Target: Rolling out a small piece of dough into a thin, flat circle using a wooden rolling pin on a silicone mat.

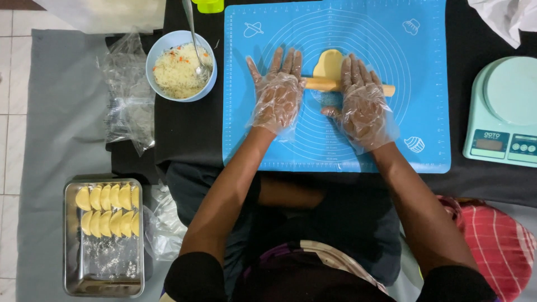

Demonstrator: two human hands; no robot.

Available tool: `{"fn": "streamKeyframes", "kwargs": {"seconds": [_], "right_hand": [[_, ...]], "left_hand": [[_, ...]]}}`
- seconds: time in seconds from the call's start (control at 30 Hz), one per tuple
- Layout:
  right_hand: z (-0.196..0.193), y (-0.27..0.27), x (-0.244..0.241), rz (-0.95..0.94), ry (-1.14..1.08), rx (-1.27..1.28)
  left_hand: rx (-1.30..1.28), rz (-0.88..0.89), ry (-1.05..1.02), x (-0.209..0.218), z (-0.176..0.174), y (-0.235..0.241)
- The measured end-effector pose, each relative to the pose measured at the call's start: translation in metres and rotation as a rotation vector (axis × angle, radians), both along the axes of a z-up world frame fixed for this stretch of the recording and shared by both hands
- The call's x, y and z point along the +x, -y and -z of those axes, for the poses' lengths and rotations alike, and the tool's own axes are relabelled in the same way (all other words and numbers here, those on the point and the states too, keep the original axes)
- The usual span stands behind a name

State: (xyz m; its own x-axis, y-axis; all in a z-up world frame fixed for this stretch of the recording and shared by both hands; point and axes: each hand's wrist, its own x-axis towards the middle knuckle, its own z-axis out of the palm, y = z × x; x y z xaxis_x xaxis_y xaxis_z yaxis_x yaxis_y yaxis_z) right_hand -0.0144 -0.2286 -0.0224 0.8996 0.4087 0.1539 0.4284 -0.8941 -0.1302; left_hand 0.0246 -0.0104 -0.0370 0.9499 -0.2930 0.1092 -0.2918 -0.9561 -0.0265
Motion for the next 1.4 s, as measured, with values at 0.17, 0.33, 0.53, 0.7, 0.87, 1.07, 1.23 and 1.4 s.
{"fn": "streamKeyframes", "kwargs": {"seconds": [0.17, 0.33, 0.53, 0.7, 0.87, 1.07, 1.23, 1.4], "right_hand": [[-0.006, -0.003, -0.007, 0.011, -0.011, -0.032], [-0.001, -0.002, -0.011, 0.006, 0.022, -0.031], [-0.027, -0.015, -0.026, 0.078, -0.146, -0.137], [-0.053, -0.015, -0.05, 0.165, -0.281, -0.059], [0.012, 0.022, -0.047, 0.206, 0.035, 0.0], [0.065, 0.062, 0.001, 0.018, 0.325, 0.145], [0.029, 0.055, 0.026, -0.015, 0.222, 0.331], [0.014, 0.043, 0.031, 0.065, 0.148, 0.173]], "left_hand": [[0.03, -0.002, -0.044, -0.001, -0.001, 0.0], [0.008, 0.007, 0.002, -0.006, 0.002, -0.002], [0.004, 0.004, -0.213, -0.024, -0.052, -0.004], [-0.005, 0.026, -0.617, -0.027, -0.051, -0.015], [-0.028, 0.132, -0.154, -0.023, 0.022, -0.013], [0.069, 0.129, -0.104, -0.001, 0.045, -0.003], [0.058, 0.104, 0.006, 0.023, 0.049, -0.002], [0.052, 0.087, 0.113, 0.034, 0.025, 0.004]]}}
